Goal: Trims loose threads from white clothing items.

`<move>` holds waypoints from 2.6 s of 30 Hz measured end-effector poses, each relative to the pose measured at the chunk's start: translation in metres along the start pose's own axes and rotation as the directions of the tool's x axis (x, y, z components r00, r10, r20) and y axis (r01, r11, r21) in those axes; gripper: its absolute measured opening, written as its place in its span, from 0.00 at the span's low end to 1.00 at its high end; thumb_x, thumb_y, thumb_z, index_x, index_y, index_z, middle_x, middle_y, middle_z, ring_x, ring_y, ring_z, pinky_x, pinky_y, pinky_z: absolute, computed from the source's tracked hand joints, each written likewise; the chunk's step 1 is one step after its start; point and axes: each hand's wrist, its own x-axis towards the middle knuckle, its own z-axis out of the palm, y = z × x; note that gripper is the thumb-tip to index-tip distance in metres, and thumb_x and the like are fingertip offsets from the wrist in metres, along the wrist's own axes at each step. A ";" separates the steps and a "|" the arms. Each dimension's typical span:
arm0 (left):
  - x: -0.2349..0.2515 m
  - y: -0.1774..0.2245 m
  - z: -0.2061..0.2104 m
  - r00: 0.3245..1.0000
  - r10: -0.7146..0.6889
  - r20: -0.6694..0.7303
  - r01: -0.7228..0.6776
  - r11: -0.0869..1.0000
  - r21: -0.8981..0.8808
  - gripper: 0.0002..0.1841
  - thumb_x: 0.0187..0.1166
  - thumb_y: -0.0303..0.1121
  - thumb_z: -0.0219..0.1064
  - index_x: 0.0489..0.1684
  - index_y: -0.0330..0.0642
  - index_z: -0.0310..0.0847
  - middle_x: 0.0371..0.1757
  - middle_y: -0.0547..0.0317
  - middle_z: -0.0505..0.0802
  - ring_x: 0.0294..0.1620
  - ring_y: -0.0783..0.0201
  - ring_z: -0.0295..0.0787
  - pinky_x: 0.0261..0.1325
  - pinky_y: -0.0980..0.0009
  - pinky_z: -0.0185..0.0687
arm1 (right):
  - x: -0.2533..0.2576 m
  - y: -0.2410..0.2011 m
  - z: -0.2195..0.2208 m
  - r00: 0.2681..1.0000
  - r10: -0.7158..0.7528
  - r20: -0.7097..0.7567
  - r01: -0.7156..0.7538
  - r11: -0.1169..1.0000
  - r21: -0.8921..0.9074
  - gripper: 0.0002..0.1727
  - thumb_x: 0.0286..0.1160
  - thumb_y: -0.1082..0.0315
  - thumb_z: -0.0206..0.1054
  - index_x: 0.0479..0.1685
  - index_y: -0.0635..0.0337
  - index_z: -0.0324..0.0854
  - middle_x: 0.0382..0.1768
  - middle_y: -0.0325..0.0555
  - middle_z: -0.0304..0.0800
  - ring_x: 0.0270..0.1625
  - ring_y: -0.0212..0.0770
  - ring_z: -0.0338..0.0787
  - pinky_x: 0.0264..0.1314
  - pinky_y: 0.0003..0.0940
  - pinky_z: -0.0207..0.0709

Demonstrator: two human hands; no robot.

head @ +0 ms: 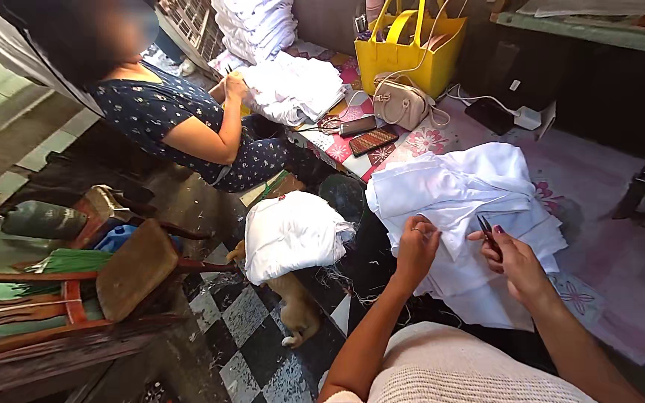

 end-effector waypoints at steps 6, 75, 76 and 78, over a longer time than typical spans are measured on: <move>0.001 -0.023 0.030 0.958 0.269 -0.098 -0.248 0.951 0.187 0.04 0.69 0.16 0.68 0.30 0.24 0.89 0.46 0.34 0.92 0.53 0.45 0.93 0.59 0.62 0.89 | 0.001 0.004 0.009 0.995 -0.032 0.094 0.030 0.999 0.032 0.24 0.95 0.59 0.37 0.52 0.61 0.81 0.19 0.24 0.67 0.17 0.21 0.65 0.21 0.17 0.64; -0.015 0.005 -0.001 0.908 -0.372 0.192 0.411 0.702 -0.582 0.03 0.72 0.18 0.69 0.29 0.32 0.86 0.36 0.58 0.91 0.38 0.75 0.86 0.46 0.76 0.84 | 0.010 0.033 0.004 0.898 0.232 0.375 -0.346 0.897 0.274 0.22 0.94 0.59 0.47 0.40 0.59 0.86 0.10 0.23 0.61 0.09 0.17 0.56 0.12 0.14 0.52; -0.015 0.005 -0.001 0.907 -0.371 0.198 0.414 0.703 -0.578 0.03 0.72 0.18 0.69 0.29 0.32 0.86 0.35 0.60 0.90 0.36 0.76 0.85 0.45 0.77 0.83 | 0.010 0.033 0.004 0.904 0.229 0.361 -0.338 0.900 0.276 0.22 0.94 0.60 0.47 0.40 0.59 0.86 0.09 0.23 0.61 0.09 0.18 0.56 0.12 0.14 0.52; -0.017 0.004 -0.002 0.904 -0.366 0.219 0.423 0.704 -0.571 0.03 0.72 0.19 0.69 0.30 0.32 0.86 0.34 0.61 0.90 0.35 0.76 0.85 0.45 0.76 0.84 | 0.011 0.033 0.001 0.908 0.219 0.357 -0.326 0.905 0.273 0.23 0.94 0.59 0.46 0.40 0.59 0.86 0.09 0.22 0.61 0.09 0.18 0.56 0.12 0.14 0.52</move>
